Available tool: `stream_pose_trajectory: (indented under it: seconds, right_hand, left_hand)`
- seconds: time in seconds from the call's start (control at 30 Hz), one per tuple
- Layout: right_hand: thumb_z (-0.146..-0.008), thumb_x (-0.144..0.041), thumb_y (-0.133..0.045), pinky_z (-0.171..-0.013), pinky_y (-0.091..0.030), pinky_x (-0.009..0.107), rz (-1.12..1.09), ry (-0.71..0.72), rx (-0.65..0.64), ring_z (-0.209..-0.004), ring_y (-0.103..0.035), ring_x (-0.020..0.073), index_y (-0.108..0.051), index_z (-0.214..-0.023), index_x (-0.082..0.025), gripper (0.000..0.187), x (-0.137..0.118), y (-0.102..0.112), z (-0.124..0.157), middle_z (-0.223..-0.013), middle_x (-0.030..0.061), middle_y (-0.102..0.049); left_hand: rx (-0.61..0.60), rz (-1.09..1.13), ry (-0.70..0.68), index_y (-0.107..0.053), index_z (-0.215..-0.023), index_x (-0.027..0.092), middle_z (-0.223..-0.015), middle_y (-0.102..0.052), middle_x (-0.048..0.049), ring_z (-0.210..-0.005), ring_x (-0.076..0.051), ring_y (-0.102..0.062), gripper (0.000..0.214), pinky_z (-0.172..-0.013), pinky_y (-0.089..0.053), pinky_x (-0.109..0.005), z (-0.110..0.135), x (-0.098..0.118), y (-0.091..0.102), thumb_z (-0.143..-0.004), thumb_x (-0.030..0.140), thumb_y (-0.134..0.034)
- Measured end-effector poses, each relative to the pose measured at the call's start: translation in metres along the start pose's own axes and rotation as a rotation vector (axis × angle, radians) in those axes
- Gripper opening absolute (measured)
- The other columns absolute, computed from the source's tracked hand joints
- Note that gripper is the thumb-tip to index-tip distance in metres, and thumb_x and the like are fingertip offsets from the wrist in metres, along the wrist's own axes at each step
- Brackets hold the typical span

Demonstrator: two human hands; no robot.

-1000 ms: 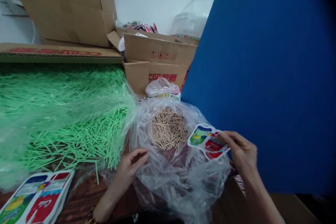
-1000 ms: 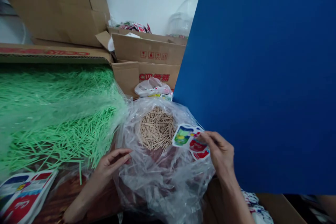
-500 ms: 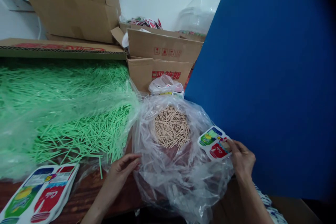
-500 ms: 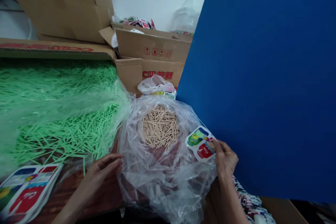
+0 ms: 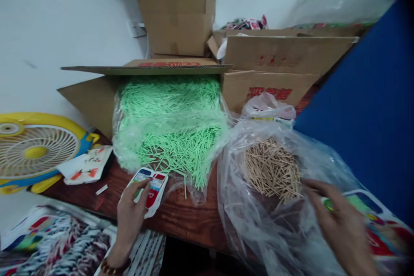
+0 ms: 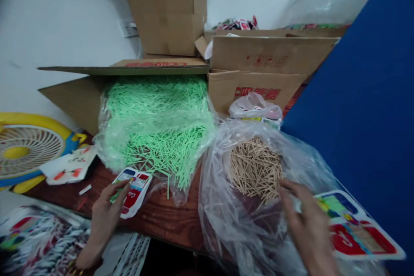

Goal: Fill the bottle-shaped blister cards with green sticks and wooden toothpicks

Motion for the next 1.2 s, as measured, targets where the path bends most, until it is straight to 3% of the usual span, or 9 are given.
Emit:
stream_pose_trajectory:
  seconds: [0.07,0.13,0.2,0.27,0.37,0.53,0.73,0.87,1.2]
  right_hand:
    - [-0.086,-0.035,-0.051,-0.082,-0.048,0.036,-0.261,0.291,-0.242,-0.092,-0.063,0.0240,-0.064,-0.097,-0.026,0.020,-0.097,-0.061,0.006,-0.098,0.0068,-0.068]
    - [-0.091,-0.024,-0.044,-0.077,-0.049,0.030,-0.382,0.458,-0.503,-0.086,-0.063,0.0189,-0.064,-0.099,-0.026,0.022,-0.175,-0.119,0.020,-0.093,0.0044,-0.067]
    - [-0.093,-0.019,-0.041,-0.083,-0.047,0.030,-0.374,0.644,-0.628,-0.090,-0.061,0.0183,-0.064,-0.099,-0.023,0.025,-0.234,-0.159,0.030,-0.094,0.0052,-0.066]
    - [-0.094,-0.018,-0.040,-0.085,-0.045,0.030,-0.185,0.756,-0.637,-0.093,-0.061,0.0188,-0.064,-0.098,-0.020,0.025,-0.262,-0.191,0.025,-0.096,0.0072,-0.066]
    - [-0.091,-0.011,-0.040,-0.078,-0.047,0.030,0.245,0.787,-0.728,-0.090,-0.064,0.0208,-0.063,-0.098,-0.016,0.025,-0.256,-0.235,0.007,-0.096,0.0106,-0.067]
    - [-0.086,-0.010,-0.046,-0.069,-0.048,0.032,0.422,0.843,-0.813,-0.080,-0.068,0.0256,-0.064,-0.097,-0.015,0.022,-0.231,-0.247,0.002,-0.091,0.0124,-0.070]
    - [-0.091,-0.028,-0.048,-0.068,-0.048,0.034,0.504,0.882,-0.853,-0.080,-0.069,0.0278,-0.057,-0.111,-0.017,0.025,-0.226,-0.250,0.011,-0.086,0.0130,-0.072]
    - [-0.090,-0.019,-0.047,-0.070,-0.046,0.032,0.503,0.960,-0.877,-0.078,-0.067,0.0233,-0.052,-0.120,-0.024,0.031,-0.231,-0.257,0.018,-0.093,0.0090,-0.069]
    - [-0.090,-0.016,-0.046,-0.092,-0.031,0.043,0.369,1.150,-0.773,-0.103,-0.046,0.0263,-0.065,-0.090,-0.019,0.019,-0.253,-0.279,0.027,-0.101,0.0105,-0.056]
  left_hand:
    - [0.036,-0.247,-0.043,-0.066,-0.101,0.017,-0.106,-0.065,-0.0118,-0.103,-0.031,-0.057,0.034,-0.094,-0.040,-0.045,-0.013,-0.024,0.014,-0.085,0.043,-0.049]
    - [0.021,-0.455,0.031,-0.063,-0.111,0.017,-0.114,-0.060,-0.0150,-0.107,-0.036,-0.052,0.039,-0.089,-0.040,-0.051,-0.020,-0.048,0.018,-0.087,0.042,-0.047]
    - [-0.035,-0.548,0.090,-0.057,-0.121,0.018,-0.120,-0.055,-0.0161,-0.109,-0.038,-0.049,0.042,-0.085,-0.041,-0.052,-0.021,-0.061,0.013,-0.089,0.041,-0.043]
    - [-0.078,-0.549,0.106,-0.053,-0.124,0.018,-0.122,-0.054,-0.0154,-0.109,-0.035,-0.049,0.042,-0.085,-0.041,-0.051,-0.020,-0.064,0.008,-0.091,0.039,-0.041]
    - [-0.077,-0.507,0.108,-0.053,-0.124,0.019,-0.123,-0.054,-0.0139,-0.109,-0.033,-0.050,0.040,-0.087,-0.040,-0.049,-0.020,-0.063,0.008,-0.091,0.038,-0.042]
    - [-0.077,-0.466,0.094,-0.055,-0.123,0.020,-0.120,-0.056,-0.0130,-0.110,-0.033,-0.050,0.040,-0.087,-0.040,-0.048,-0.031,-0.063,0.009,-0.091,0.041,-0.041]
    - [-0.091,-0.528,0.075,-0.057,-0.122,0.021,-0.117,-0.058,-0.0142,-0.109,-0.035,-0.051,0.043,-0.085,-0.041,-0.049,-0.042,-0.062,0.004,-0.090,0.046,-0.042]
    - [-0.106,-0.519,0.087,-0.058,-0.119,0.022,-0.118,-0.059,-0.0132,-0.108,-0.034,-0.052,0.040,-0.084,-0.042,-0.048,-0.044,-0.066,0.000,-0.090,0.045,-0.043]
    - [-0.067,-0.541,0.068,-0.057,-0.116,0.019,-0.113,-0.059,-0.0143,-0.106,-0.035,-0.053,0.039,-0.083,-0.042,-0.049,-0.048,-0.061,0.002,-0.088,0.043,-0.045]
Point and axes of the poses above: each hand's wrist, its own z-axis away from the middle knuckle, its own y-axis out of the back of the hand, x = y × z, the point moved 10 cm from there along -z, towards the middle knuckle
